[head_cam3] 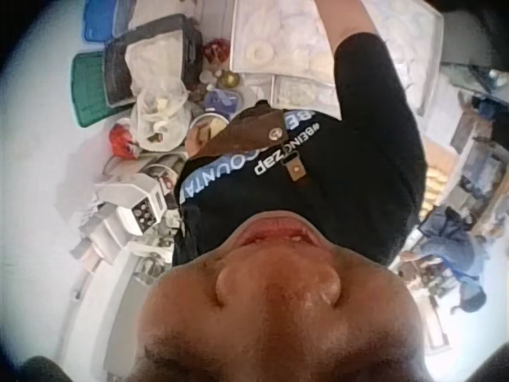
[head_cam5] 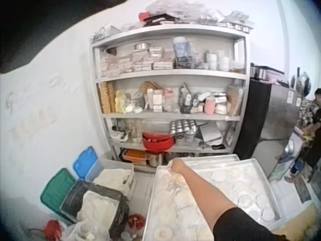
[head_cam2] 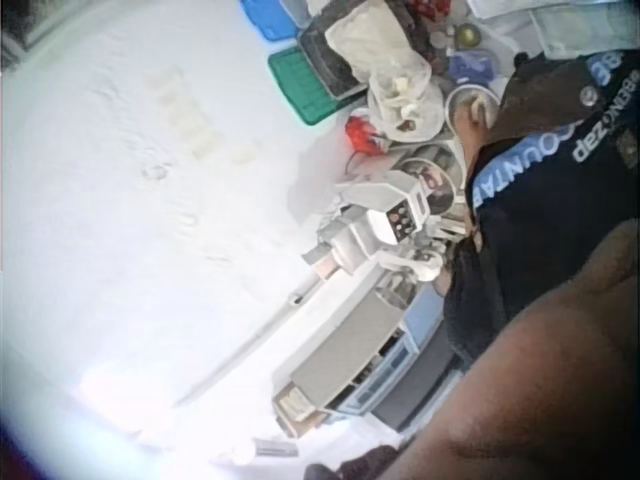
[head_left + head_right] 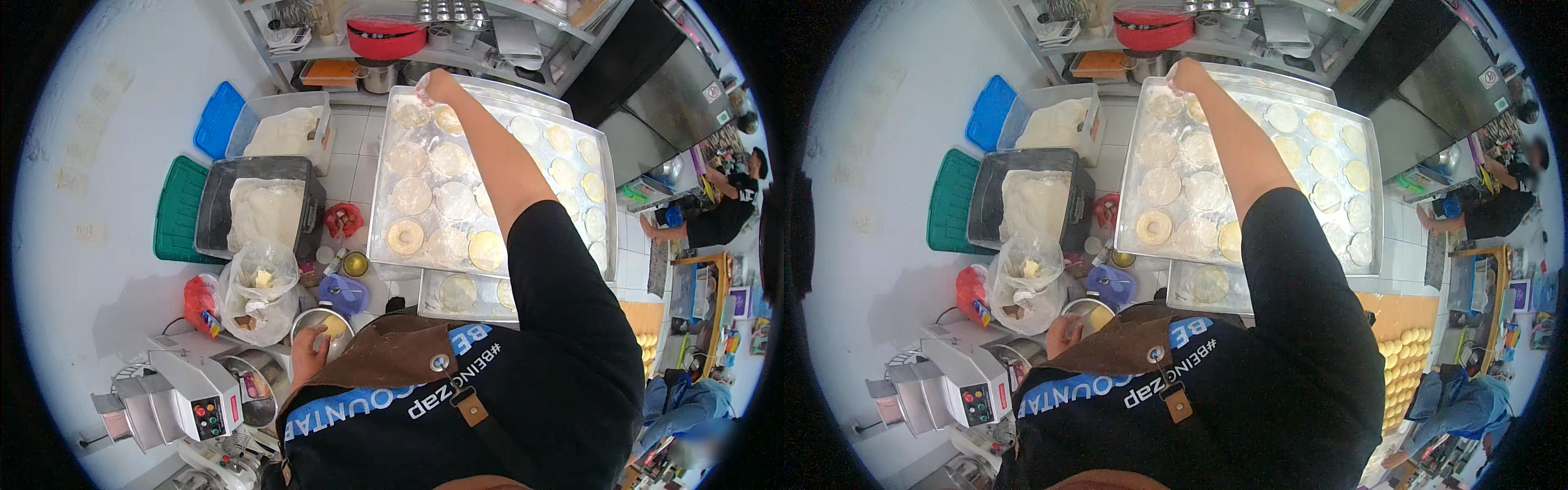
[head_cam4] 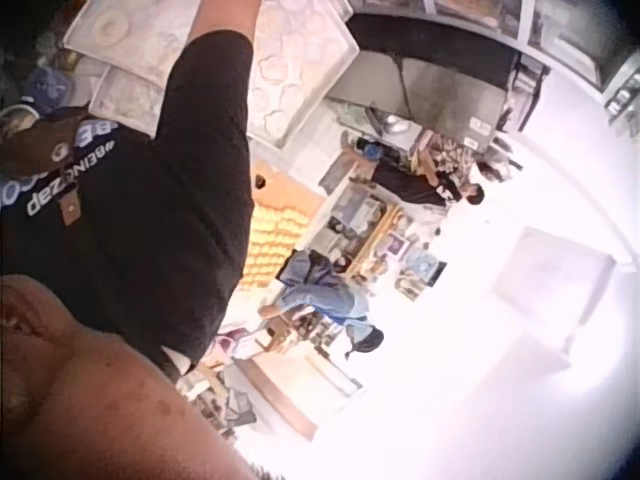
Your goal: The person shapes dough balls by hand, presses them into a circular mold to form rings, and places the shaped dough onto baking sheets.
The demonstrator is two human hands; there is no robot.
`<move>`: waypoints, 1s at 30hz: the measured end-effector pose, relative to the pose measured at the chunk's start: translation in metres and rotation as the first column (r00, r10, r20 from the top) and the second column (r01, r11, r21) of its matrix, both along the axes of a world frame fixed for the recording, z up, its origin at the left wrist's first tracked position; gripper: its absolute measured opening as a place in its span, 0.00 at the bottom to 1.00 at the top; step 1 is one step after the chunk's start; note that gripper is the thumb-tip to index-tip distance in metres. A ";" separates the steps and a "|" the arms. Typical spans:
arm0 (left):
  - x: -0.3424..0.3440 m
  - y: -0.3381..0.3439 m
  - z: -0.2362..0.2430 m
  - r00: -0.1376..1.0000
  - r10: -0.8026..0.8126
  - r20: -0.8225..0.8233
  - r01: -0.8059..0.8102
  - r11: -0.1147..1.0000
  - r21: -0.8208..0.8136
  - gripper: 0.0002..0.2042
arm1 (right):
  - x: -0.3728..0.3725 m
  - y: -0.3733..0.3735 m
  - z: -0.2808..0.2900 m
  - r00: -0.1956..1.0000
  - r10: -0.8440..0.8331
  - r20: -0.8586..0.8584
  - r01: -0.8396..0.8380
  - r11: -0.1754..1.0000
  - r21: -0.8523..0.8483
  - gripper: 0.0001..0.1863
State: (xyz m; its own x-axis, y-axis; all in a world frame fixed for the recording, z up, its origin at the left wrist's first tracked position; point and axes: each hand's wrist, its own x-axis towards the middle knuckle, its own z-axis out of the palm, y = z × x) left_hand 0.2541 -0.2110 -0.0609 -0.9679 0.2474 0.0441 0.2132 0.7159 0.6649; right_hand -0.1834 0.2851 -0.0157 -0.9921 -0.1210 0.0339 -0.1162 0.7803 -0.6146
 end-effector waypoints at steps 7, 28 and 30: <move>0.005 0.006 0.000 1.000 0.001 -0.022 -0.001 1.000 -0.020 0.11 | 0.020 0.053 0.010 0.983 -0.084 0.164 0.069 0.993 0.095 0.07; -0.015 0.009 -0.012 0.983 -0.154 -0.104 0.162 0.984 0.077 0.09 | 0.097 0.086 0.070 0.965 -0.259 0.032 0.201 0.817 0.541 0.10; -0.023 0.013 -0.014 0.968 -0.228 -0.106 0.237 0.967 0.092 0.10 | 0.101 0.139 0.053 0.988 -0.131 0.086 0.071 0.863 0.500 0.10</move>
